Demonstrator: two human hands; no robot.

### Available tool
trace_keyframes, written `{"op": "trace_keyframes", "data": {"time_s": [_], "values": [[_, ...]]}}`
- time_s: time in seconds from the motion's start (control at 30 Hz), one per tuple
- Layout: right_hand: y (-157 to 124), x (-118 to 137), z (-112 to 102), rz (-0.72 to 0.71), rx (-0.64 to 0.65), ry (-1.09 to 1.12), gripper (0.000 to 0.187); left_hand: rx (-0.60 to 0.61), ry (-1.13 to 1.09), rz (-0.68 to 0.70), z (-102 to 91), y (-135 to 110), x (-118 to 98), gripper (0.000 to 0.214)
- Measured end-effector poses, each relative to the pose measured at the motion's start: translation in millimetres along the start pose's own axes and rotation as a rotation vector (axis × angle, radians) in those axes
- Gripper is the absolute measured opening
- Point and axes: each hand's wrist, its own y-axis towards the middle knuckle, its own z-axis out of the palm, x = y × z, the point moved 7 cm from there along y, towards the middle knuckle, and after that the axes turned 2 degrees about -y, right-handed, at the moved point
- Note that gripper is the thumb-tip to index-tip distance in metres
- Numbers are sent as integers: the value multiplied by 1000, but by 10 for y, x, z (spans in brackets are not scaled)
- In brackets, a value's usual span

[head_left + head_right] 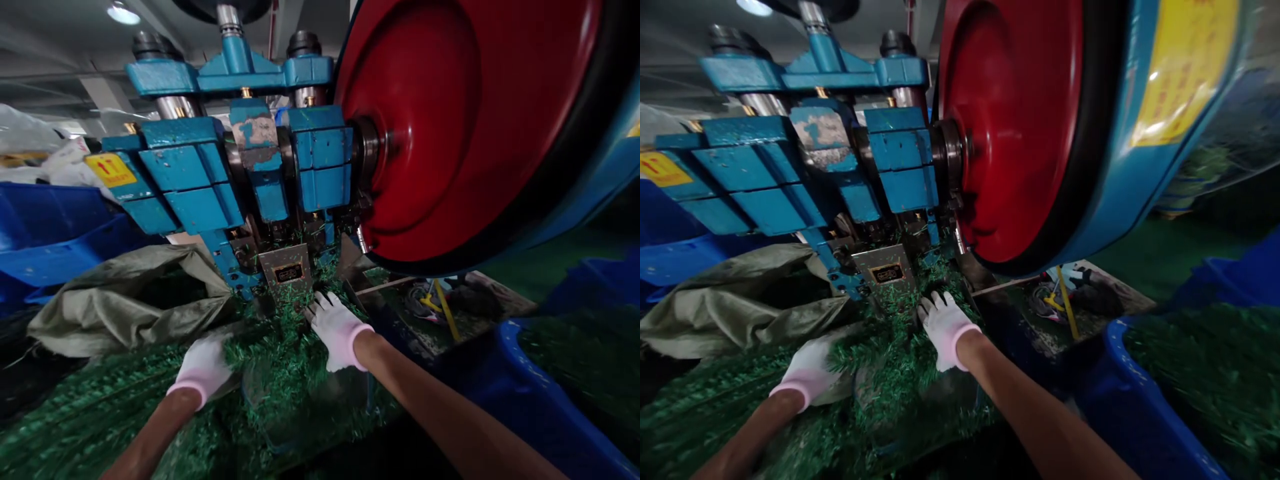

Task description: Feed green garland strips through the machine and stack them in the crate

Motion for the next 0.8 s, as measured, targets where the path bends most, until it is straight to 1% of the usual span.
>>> {"op": "trace_keyframes", "data": {"time_s": [0.07, 0.13, 0.17, 0.23, 0.27, 0.3, 0.37, 0.4, 0.47, 0.5, 0.53, 0.6, 0.67, 0.73, 0.8], "values": [[23, -8, 20, -3, -5, 49, 130, -23, -28, 72, -22, -33, 23, 62], [-1, -3, 40, 13, -24, 90, 130, -49, -83, 154, -122, -119, 56, 75], [-21, 4, 50, 24, -32, 103, 130, -67, -124, 169, -207, -187, 89, 84], [-57, 23, 65, 42, -44, 117, 129, -105, -214, 157, -417, -365, 139, 100], [-70, 33, 69, 47, -50, 118, 128, -122, -255, 156, -527, -469, 118, 104], [-78, 42, 72, 50, -55, 115, 127, -133, -281, 170, -626, -573, 46, 105], [-87, 48, 79, 62, -66, 107, 126, -102, -268, 241, -740, -750, -245, 98], [-90, 48, 83, 67, -70, 106, 125, -67, -224, 268, -748, -807, -425, 90], [-99, 50, 100, 74, -68, 113, 125, 7, -63, 258, -697, -845, -732, 63], [-107, 51, 106, 76, -66, 119, 125, 34, 37, 232, -660, -830, -828, 49], [-117, 55, 110, 78, -66, 125, 126, 60, 132, 206, -623, -802, -879, 42], [-142, 64, 103, 80, -75, 137, 127, 112, 262, 171, -554, -724, -851, 42], [-168, 73, 89, 84, -89, 147, 125, 147, 286, 174, -502, -633, -712, 41], [-191, 80, 88, 88, -102, 160, 122, 112, 263, 199, -485, -519, -554, 38], [-218, 85, 106, 90, -126, 184, 117, 38, 221, 251, -469, -387, -469, 35]]}}
